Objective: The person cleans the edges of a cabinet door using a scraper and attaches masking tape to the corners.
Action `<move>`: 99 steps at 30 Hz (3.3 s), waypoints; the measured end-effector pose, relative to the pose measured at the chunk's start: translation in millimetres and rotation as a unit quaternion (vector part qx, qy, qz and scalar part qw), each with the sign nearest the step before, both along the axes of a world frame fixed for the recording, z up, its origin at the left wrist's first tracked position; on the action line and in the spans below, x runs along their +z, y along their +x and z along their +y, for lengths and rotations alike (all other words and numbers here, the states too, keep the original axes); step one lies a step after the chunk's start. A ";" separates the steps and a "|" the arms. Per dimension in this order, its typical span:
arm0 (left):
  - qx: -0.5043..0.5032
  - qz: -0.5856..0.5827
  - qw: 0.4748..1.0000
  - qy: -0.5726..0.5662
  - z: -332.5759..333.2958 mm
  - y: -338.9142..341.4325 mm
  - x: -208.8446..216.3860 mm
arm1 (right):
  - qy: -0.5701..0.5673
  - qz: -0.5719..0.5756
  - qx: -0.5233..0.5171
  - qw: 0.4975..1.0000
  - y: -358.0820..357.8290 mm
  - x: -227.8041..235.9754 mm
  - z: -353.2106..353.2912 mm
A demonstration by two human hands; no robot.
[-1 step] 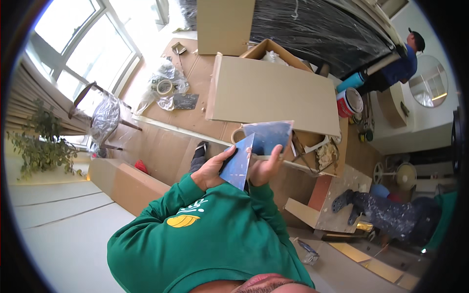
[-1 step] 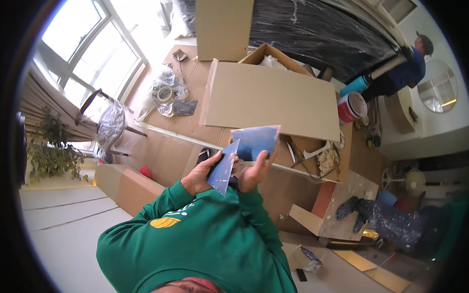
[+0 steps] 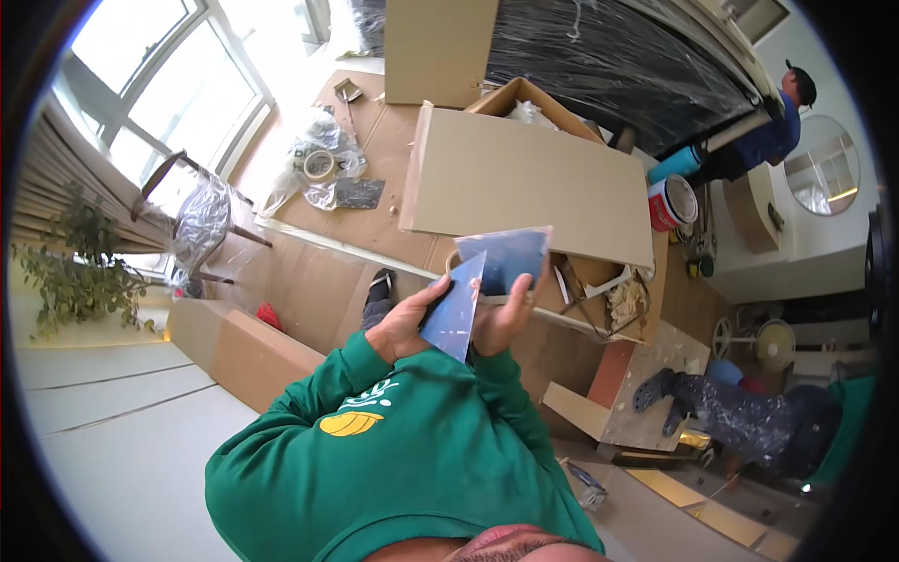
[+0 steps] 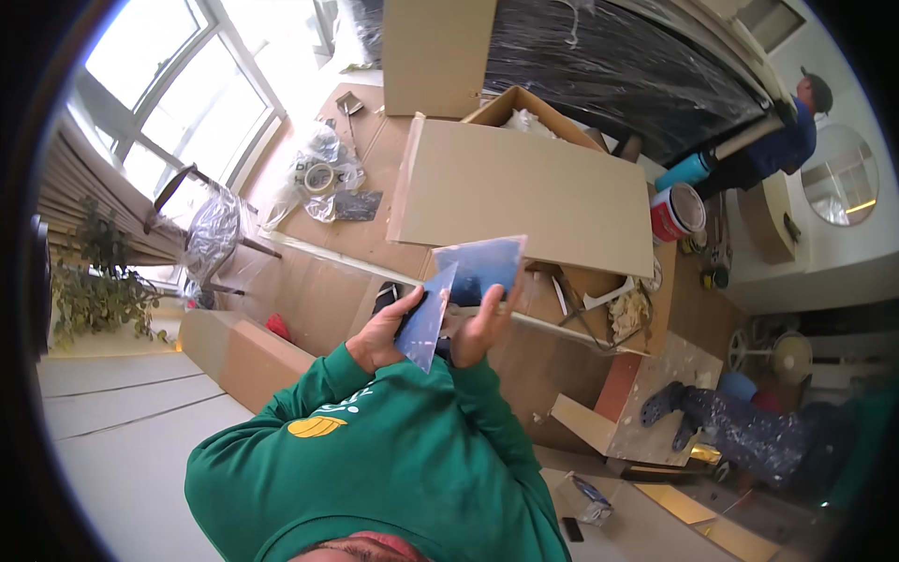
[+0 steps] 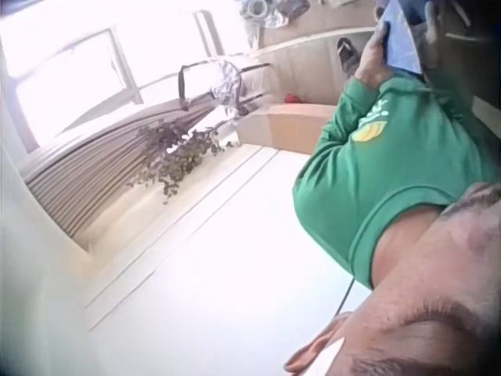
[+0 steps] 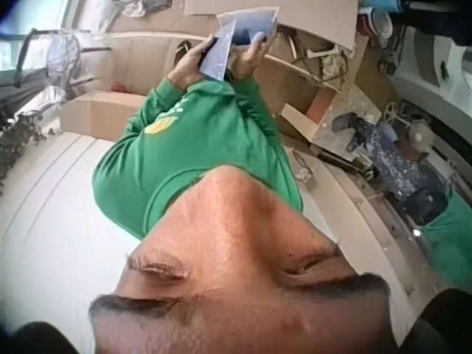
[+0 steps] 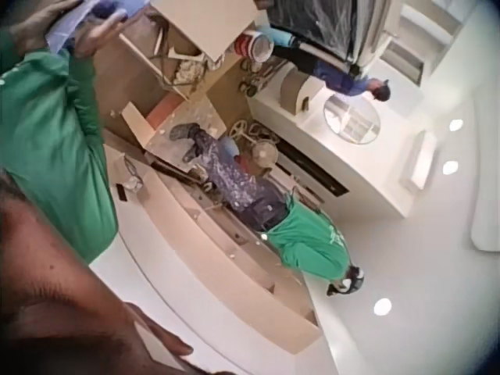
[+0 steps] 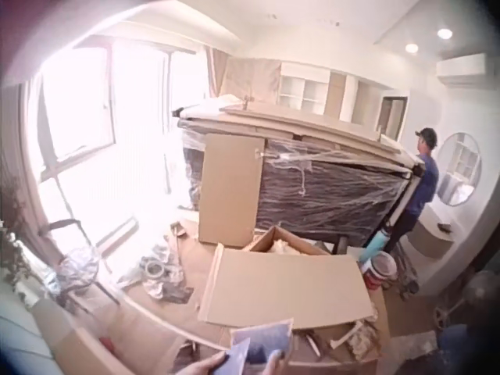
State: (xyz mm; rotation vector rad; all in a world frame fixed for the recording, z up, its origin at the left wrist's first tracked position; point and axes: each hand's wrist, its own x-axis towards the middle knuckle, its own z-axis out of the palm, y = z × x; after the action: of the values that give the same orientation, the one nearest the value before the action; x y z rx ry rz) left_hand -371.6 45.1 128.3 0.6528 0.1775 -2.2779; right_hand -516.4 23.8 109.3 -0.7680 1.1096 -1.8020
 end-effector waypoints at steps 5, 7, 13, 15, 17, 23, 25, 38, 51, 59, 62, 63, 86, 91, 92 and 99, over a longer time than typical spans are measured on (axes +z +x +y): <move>0.147 0.006 0.987 -0.061 -35.9 68.0 -3.0 | -0.148 0.039 0.153 0.976 51.3 -11.3 -60.3; 0.212 -0.030 0.974 -0.077 -50.4 113.0 -20.8 | -0.064 0.200 0.192 0.959 53.1 9.3 -113.6; 0.329 -0.036 0.940 -0.085 -95.0 249.9 -57.4 | 0.040 0.372 0.198 0.906 73.2 -39.8 -312.4; 0.357 -0.040 0.931 -0.071 -106.3 290.3 -61.4 | 0.059 0.439 0.204 0.873 82.1 -58.6 -362.2; 0.363 -0.042 0.926 -0.094 -110.8 330.3 -75.4 | 0.084 0.507 0.211 0.832 81.3 -79.8 -397.3; 0.429 -0.078 0.896 -0.082 -127.8 400.1 -92.1 | 0.139 0.585 0.297 0.741 100.1 -82.3 -431.3; 0.424 -0.079 0.899 -0.074 -135.0 409.8 -98.8 | 0.119 0.603 0.274 0.739 99.6 -81.5 -427.1; 0.382 -0.068 0.921 -0.046 -171.3 412.1 -106.4 | 0.014 0.452 0.153 0.879 116.4 -75.3 -339.6; 0.357 -0.076 0.929 -0.060 -160.9 401.4 -117.1 | 0.199 0.161 0.126 0.959 122.6 -12.8 -203.3; 0.296 -0.181 0.937 -0.030 -181.7 365.6 -197.4 | 0.081 0.348 0.041 0.933 126.9 30.4 -128.2; 0.259 -0.239 0.935 -0.038 -188.4 346.2 -224.6 | 0.070 0.398 0.020 0.915 124.3 38.5 -109.8; 0.246 -0.277 0.927 -0.054 -188.5 340.0 -246.0 | 0.060 0.414 0.015 0.908 122.7 40.4 -105.9; 0.114 -0.750 0.612 -0.222 -159.5 298.9 -265.8 | -0.099 0.617 -0.078 0.777 101.9 107.2 -35.5; 0.141 -0.640 0.706 -0.268 -147.4 250.4 -217.7 | -0.138 0.629 -0.059 0.763 82.0 106.9 -21.5; 0.117 -0.610 0.734 -0.274 -146.0 229.8 -199.2 | -0.162 0.620 -0.053 0.766 79.0 105.2 -18.6; 0.108 -0.426 0.883 -0.163 -163.2 155.6 -151.0 | -0.254 0.586 -0.075 0.766 54.4 97.0 19.8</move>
State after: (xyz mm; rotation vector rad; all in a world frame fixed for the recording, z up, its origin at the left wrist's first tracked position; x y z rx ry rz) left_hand -216.0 -118.1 -22.7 1.2985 -0.5213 -1.5694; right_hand -462.0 43.6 206.4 -2.4085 1.4176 -1.6958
